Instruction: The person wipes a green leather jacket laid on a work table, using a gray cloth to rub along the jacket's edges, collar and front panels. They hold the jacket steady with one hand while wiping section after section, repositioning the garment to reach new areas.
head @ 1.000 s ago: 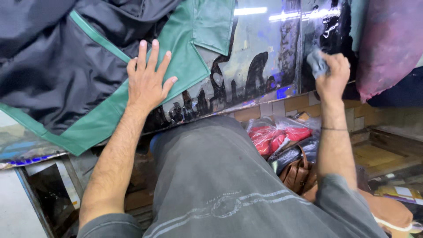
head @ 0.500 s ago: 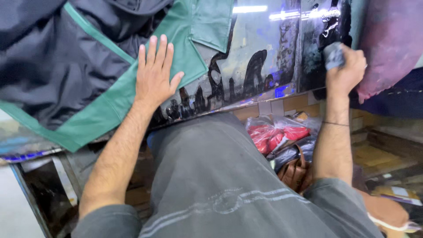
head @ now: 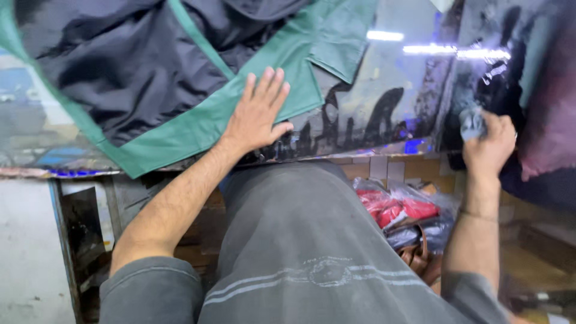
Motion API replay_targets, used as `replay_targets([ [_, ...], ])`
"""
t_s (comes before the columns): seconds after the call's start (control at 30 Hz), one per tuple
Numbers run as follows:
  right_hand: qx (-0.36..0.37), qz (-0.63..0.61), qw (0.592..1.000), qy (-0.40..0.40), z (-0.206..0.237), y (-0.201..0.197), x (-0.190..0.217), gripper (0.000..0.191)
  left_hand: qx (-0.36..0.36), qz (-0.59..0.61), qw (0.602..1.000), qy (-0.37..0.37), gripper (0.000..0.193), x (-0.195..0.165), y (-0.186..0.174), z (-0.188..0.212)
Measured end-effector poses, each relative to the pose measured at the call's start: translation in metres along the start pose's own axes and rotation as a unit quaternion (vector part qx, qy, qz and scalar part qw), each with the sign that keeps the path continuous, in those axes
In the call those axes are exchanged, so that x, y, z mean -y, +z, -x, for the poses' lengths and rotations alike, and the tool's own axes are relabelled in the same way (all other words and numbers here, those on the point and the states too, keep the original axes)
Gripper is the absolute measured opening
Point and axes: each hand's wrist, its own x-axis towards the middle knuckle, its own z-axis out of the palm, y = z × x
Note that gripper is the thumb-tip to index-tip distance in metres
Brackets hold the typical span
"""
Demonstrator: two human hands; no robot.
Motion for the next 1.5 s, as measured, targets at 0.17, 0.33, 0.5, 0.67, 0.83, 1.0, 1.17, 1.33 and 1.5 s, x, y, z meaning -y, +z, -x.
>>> replay_targets([
  [0.17, -0.14, -0.089, 0.983, 0.074, 0.002, 0.004, 0.022, 0.017, -0.076, 0.015, 0.997, 0.024, 0.074, 0.001, 0.015, 0.021],
  [0.33, -0.028, -0.209, 0.969, 0.129, -0.012, -0.002, 0.061, 0.02, -0.147, -0.001, 0.989, 0.01, 0.026, 0.001, 0.035, 0.022],
  [0.5, -0.148, -0.71, 0.638, 0.258, -0.024, 0.029, 0.161, 0.032, -0.116, -0.029, 0.991, 0.055, 0.033, -0.006, 0.034, 0.029],
  [0.67, -0.048, -0.868, 0.377, 0.319, -0.033, 0.093, 0.299, 0.042, -0.078, 0.009, 0.996, 0.05, 0.064, -0.016, 0.015, 0.027],
  [0.83, -0.121, -0.863, 0.421, 0.252, -0.069, 0.149, 0.367, 0.048, -0.008, -0.002, 0.991, 0.134, 0.059, 0.013, -0.004, 0.008],
  [1.0, -0.169, -0.836, 0.458, 0.25, -0.074, 0.168, 0.371, 0.048, -0.032, 0.084, 0.995, -0.053, 0.065, 0.09, -0.029, 0.01],
  [1.17, -0.172, -0.834, 0.459, 0.252, -0.064, 0.174, 0.368, 0.049, -0.116, -0.032, 0.989, -0.084, 0.061, 0.123, -0.045, 0.023],
  [1.33, -0.172, -0.83, 0.46, 0.263, -0.065, 0.174, 0.369, 0.052, -0.088, 0.0, 0.992, -0.089, 0.049, 0.082, -0.032, 0.004],
  [1.5, -0.185, -0.84, 0.447, 0.245, -0.066, 0.171, 0.367, 0.045, -0.022, 0.084, 0.981, 0.172, 0.063, 0.055, -0.004, -0.017],
])
